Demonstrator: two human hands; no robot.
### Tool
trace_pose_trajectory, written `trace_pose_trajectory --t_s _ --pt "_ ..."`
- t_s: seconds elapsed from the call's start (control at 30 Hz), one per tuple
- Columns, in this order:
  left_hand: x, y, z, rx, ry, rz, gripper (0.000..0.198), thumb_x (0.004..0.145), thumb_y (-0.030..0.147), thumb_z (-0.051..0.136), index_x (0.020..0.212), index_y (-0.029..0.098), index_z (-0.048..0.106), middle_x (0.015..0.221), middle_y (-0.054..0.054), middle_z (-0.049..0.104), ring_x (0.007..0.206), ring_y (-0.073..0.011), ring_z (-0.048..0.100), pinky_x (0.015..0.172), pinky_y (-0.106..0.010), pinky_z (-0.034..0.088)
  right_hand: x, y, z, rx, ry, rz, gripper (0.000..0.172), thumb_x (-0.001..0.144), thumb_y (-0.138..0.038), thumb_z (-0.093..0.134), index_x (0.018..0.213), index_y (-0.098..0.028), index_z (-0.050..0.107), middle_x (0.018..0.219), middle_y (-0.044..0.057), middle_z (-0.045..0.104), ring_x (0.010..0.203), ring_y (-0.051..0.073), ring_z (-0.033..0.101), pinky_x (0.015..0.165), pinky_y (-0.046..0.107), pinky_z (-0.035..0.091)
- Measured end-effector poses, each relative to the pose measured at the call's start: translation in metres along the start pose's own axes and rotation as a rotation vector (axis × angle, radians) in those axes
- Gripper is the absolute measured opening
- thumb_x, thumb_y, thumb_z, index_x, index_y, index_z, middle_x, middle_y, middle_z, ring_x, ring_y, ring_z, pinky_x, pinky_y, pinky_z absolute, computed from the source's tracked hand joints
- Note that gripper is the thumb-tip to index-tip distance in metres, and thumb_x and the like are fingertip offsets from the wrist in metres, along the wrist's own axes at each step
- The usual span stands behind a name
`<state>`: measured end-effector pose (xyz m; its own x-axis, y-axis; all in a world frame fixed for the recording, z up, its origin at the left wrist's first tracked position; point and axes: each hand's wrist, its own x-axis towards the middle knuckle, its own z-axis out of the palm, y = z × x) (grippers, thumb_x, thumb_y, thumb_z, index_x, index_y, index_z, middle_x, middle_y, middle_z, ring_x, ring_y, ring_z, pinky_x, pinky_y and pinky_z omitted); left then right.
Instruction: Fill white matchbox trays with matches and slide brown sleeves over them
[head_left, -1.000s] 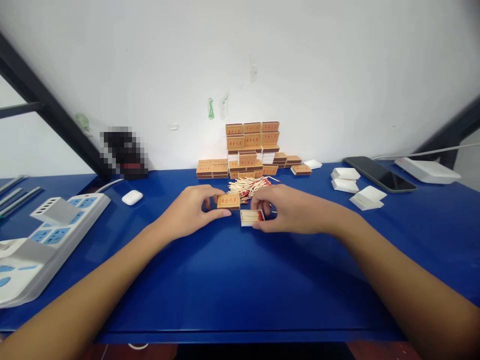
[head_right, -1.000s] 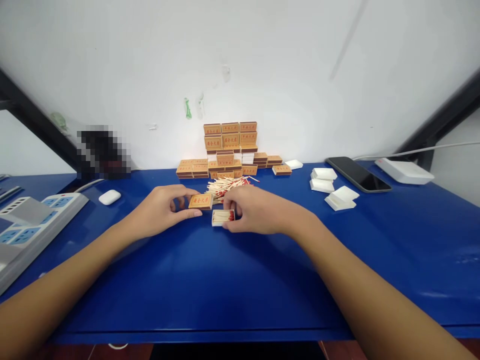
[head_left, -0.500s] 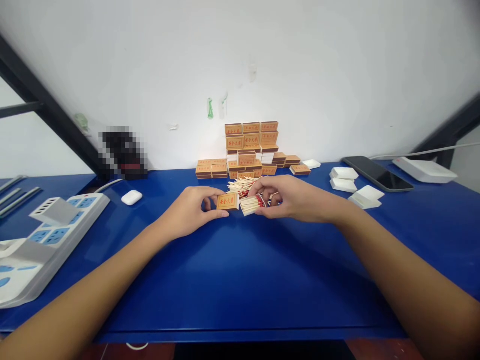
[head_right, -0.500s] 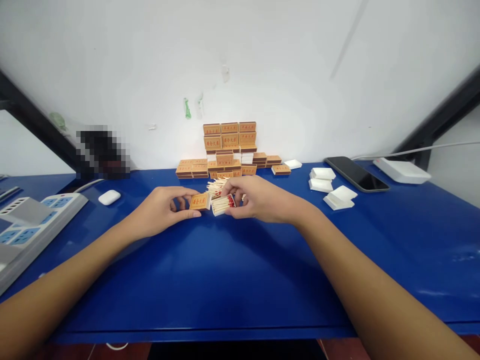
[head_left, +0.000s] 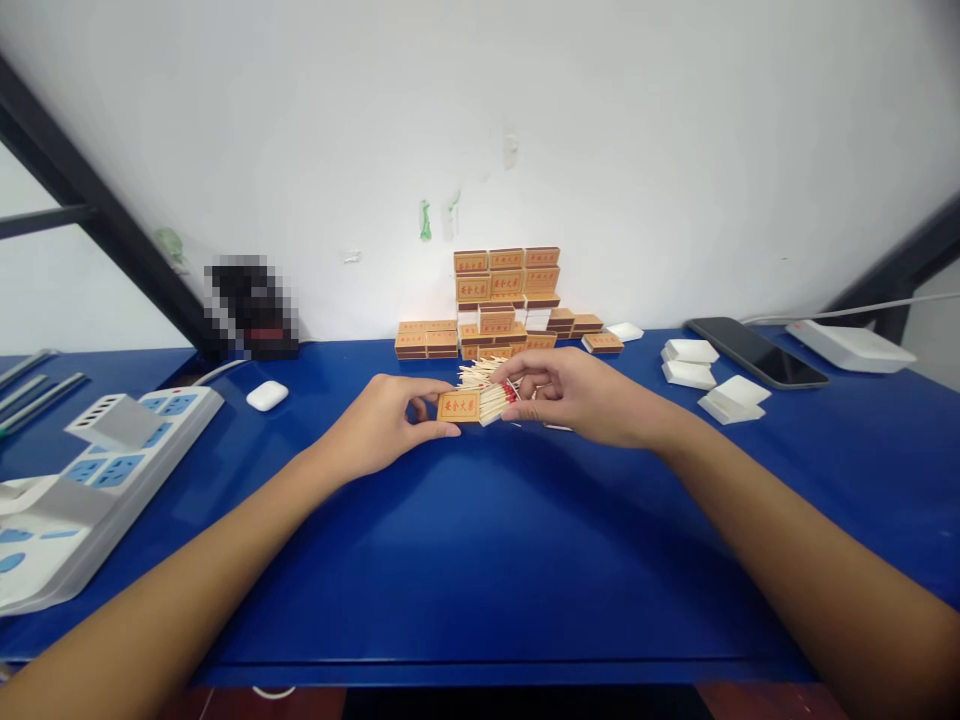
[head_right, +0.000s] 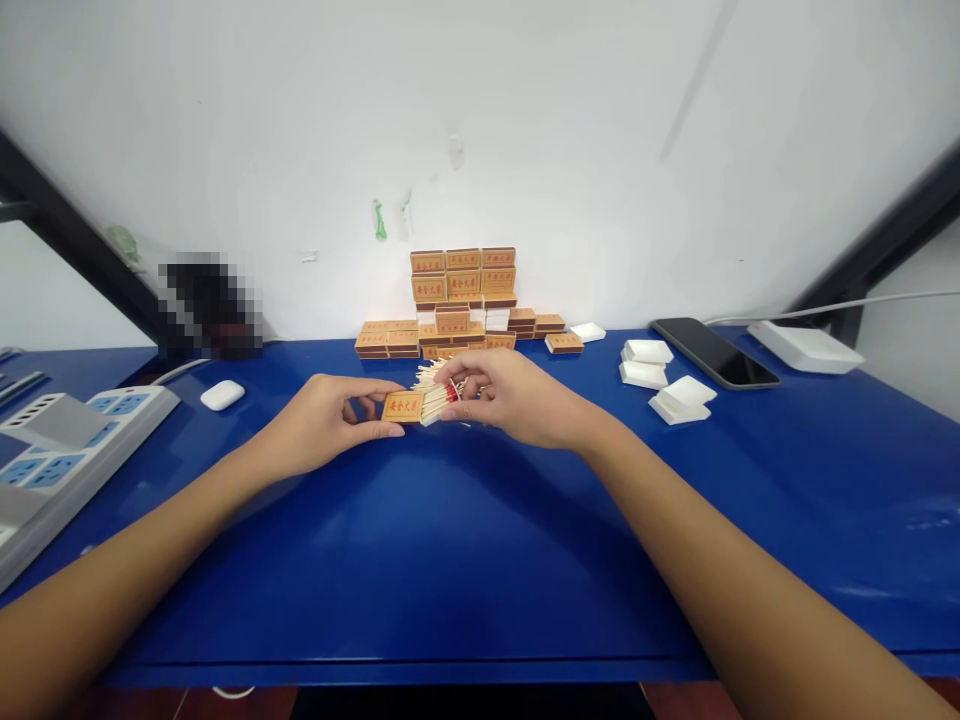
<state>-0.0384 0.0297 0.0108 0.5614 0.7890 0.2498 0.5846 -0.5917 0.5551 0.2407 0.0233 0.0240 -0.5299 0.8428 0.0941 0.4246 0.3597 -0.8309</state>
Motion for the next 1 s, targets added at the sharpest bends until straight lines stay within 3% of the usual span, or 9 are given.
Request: trace_pose_trajectory --t_s 0.17,0.37,0.63,0.83,1.0 --pt "0.002 0.002 -0.004 -0.082 0.034 -0.045 0.042 0.085 0.040 0.085 0.124 0.027 0.078 0.087 0.001 0.076 0.064 -0.0110 0.059 0.062 -0.025 0.050 0.002 -0.002 0.000 0.071 0.112 -0.021 0.039 0.083 -0.043 0.080 0.115 -0.024 0.070 0.096 0.003 0.073 0.084 0.019 0.067 0.082 0.038 0.059" --pt "0.004 0.002 -0.007 -0.206 0.037 -0.065 0.044 0.083 0.042 0.086 0.124 0.027 0.079 0.083 0.000 0.075 0.069 -0.0123 0.058 0.059 -0.023 0.047 0.002 -0.004 0.000 0.107 0.179 -0.010 0.034 0.085 -0.037 0.079 0.114 -0.023 0.072 0.090 0.003 0.075 0.076 0.018 0.069 0.068 0.034 0.062" --pt "0.005 0.002 -0.007 -0.390 0.056 -0.145 0.053 0.080 0.041 0.087 0.128 0.022 0.078 0.076 -0.001 0.071 0.058 -0.0090 0.055 0.053 -0.020 0.049 0.005 -0.001 0.005 0.232 0.263 0.005 0.032 0.086 -0.031 0.080 0.115 -0.022 0.071 0.084 0.004 0.075 0.067 0.016 0.069 0.052 0.028 0.057" --pt "0.006 -0.002 -0.004 -0.443 0.081 -0.127 0.055 0.079 0.040 0.088 0.130 0.022 0.077 0.080 -0.002 0.073 0.058 -0.0092 0.057 0.052 -0.020 0.053 0.007 -0.004 0.009 0.282 0.328 -0.032 0.034 0.082 -0.029 0.083 0.112 -0.019 0.070 0.100 0.007 0.078 0.068 0.015 0.070 0.056 0.030 0.061" --pt "0.006 -0.004 -0.003 -0.459 0.079 -0.117 0.055 0.079 0.040 0.088 0.130 0.022 0.077 0.079 -0.002 0.072 0.058 -0.0098 0.059 0.051 -0.020 0.054 0.009 -0.002 0.014 0.291 0.352 -0.058 0.034 0.084 -0.028 0.081 0.114 -0.018 0.069 0.099 0.006 0.078 0.073 0.017 0.073 0.065 0.032 0.065"
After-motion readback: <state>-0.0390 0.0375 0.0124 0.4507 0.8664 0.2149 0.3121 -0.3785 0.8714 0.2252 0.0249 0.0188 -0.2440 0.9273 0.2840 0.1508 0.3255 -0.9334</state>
